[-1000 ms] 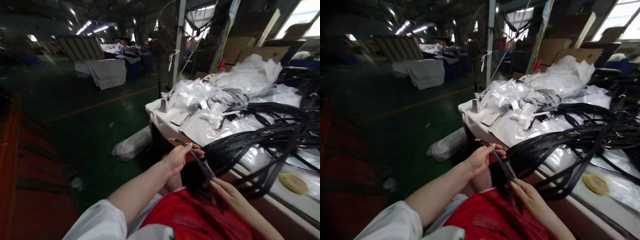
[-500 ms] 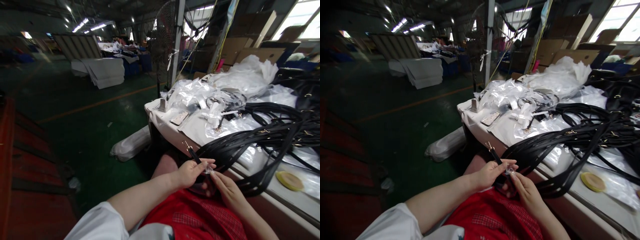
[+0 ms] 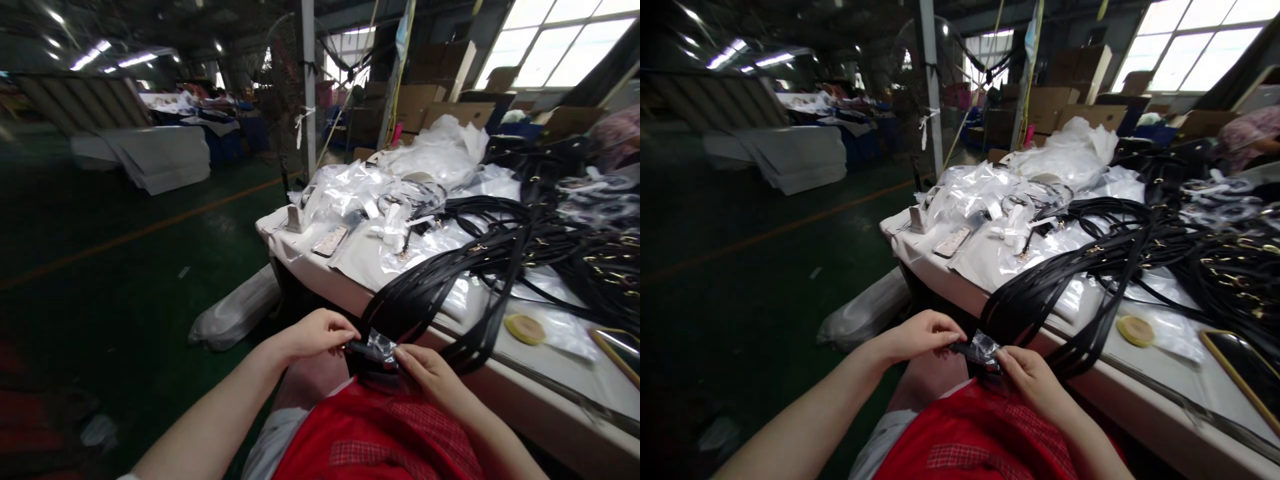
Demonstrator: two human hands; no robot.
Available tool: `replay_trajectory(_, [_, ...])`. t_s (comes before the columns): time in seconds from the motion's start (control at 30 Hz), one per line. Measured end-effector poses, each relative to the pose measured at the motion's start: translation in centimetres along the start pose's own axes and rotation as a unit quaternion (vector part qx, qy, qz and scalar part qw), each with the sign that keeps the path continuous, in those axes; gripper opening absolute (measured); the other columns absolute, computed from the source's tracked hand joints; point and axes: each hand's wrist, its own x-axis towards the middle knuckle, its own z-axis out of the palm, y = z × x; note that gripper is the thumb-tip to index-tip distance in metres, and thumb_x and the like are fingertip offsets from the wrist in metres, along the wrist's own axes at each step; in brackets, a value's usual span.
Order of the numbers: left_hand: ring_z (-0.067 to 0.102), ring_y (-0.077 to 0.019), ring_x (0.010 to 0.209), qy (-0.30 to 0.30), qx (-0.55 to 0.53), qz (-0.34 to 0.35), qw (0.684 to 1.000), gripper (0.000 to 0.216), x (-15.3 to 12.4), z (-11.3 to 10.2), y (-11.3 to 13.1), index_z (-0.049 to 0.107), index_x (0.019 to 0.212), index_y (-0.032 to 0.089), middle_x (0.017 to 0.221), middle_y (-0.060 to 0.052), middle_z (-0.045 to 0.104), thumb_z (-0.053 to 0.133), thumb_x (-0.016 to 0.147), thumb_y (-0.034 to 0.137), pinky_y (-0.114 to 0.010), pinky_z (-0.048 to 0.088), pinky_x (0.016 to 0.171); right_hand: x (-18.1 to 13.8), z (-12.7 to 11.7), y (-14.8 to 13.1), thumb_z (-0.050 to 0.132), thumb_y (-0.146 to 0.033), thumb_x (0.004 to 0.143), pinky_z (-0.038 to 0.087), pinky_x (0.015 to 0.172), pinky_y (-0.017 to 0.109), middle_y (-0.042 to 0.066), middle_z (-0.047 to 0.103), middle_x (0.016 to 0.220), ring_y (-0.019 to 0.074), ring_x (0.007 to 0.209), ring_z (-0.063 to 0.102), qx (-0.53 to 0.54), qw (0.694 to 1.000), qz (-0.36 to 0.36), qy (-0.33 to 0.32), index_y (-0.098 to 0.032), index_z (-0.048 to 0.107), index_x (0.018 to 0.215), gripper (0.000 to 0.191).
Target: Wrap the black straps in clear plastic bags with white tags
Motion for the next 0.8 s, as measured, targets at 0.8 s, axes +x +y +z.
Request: replay_trajectory(0.8, [0.058,-0.0083,0.062,0.011,-0.391,0.161,0.906,0.045,2.6,2.9,3.2,0.061,0.125,0.021,0.085,-0.004,0.069,0.072,0.083,0.033,-0.022,0.044,0.064,-1.9,4.0,-2.6,0.043,-0.053,0.097,0.049,0.084,0.033,0.006,0.069,0.093,0.0226,0.087,0.062,-0.034,0.993,-0.035,-0.108,-0.020,0.072,0.108,0.046])
